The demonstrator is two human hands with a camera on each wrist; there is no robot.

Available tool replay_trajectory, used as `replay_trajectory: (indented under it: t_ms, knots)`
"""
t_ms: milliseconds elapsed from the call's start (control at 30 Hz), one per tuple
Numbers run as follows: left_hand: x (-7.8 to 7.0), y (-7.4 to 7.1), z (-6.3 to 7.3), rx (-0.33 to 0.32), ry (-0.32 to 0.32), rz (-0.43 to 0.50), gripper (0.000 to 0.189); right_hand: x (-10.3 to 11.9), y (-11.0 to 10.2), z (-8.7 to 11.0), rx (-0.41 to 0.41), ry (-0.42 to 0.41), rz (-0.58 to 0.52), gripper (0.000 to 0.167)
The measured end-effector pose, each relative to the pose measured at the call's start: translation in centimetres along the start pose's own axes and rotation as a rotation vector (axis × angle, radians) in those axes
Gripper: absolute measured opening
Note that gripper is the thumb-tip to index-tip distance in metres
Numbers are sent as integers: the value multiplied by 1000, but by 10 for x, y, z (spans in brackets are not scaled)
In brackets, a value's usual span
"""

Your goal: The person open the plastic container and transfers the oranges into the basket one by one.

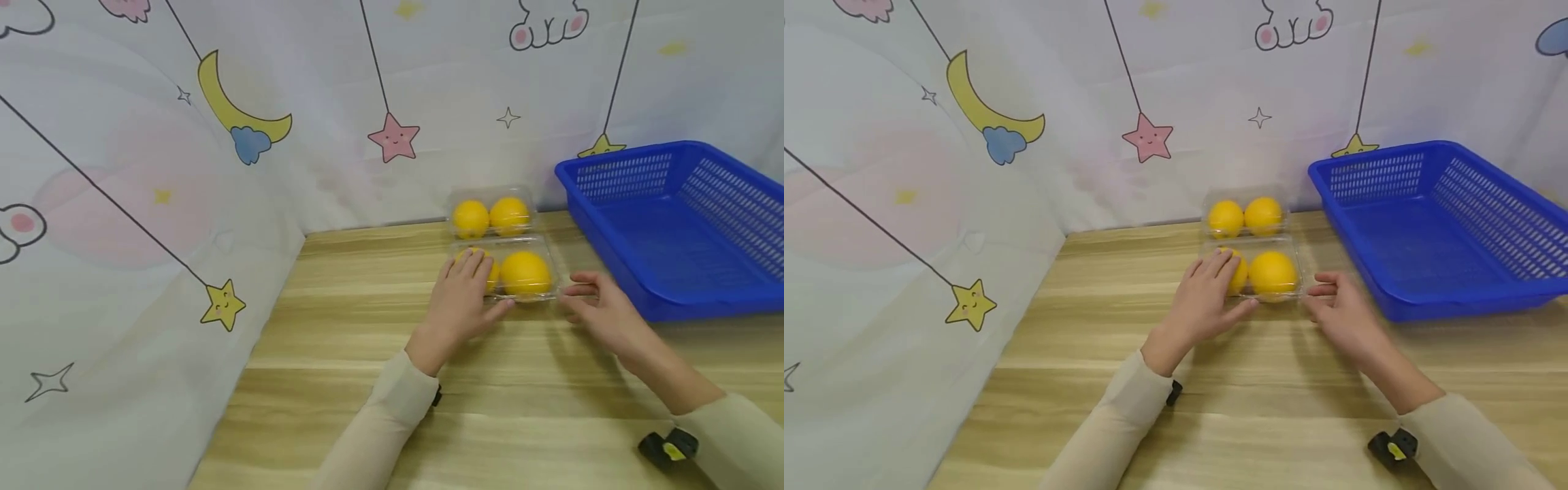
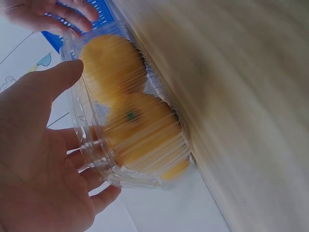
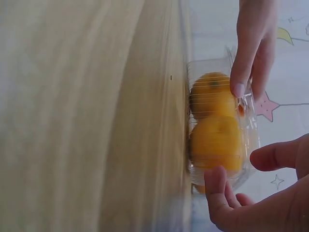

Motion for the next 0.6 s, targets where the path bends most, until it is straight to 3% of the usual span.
replay_trajectory:
  t_ms: [167,333,400,533,600]
  knots:
    - [1,-2,1,-16,6,17,76,-12,1,-5,66,85,-113,62]
    - [3,-3,2,-29,24,47,76,-19,4,-8,93,98,-220,62]
    - [3,-4,1,-29,28,48,76,-21,4,-9,91,108,-280,54]
    - [1,-5,-1,-26,25,35,74,-24,3,-11,71,152,-467,18]
    - [-1,-5,-3,-17,26,33,74,-25,2,-10,63,170,-569,24]
Point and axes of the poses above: each hand's wrist, its own z-axis away from the middle knuckle, its own y-axis out of the palm, x = y × z, the point moved 6 cm from there along -z, towards the middle knuckle, and after that the axes turned 1 degree about x, right-handed, at the moved point
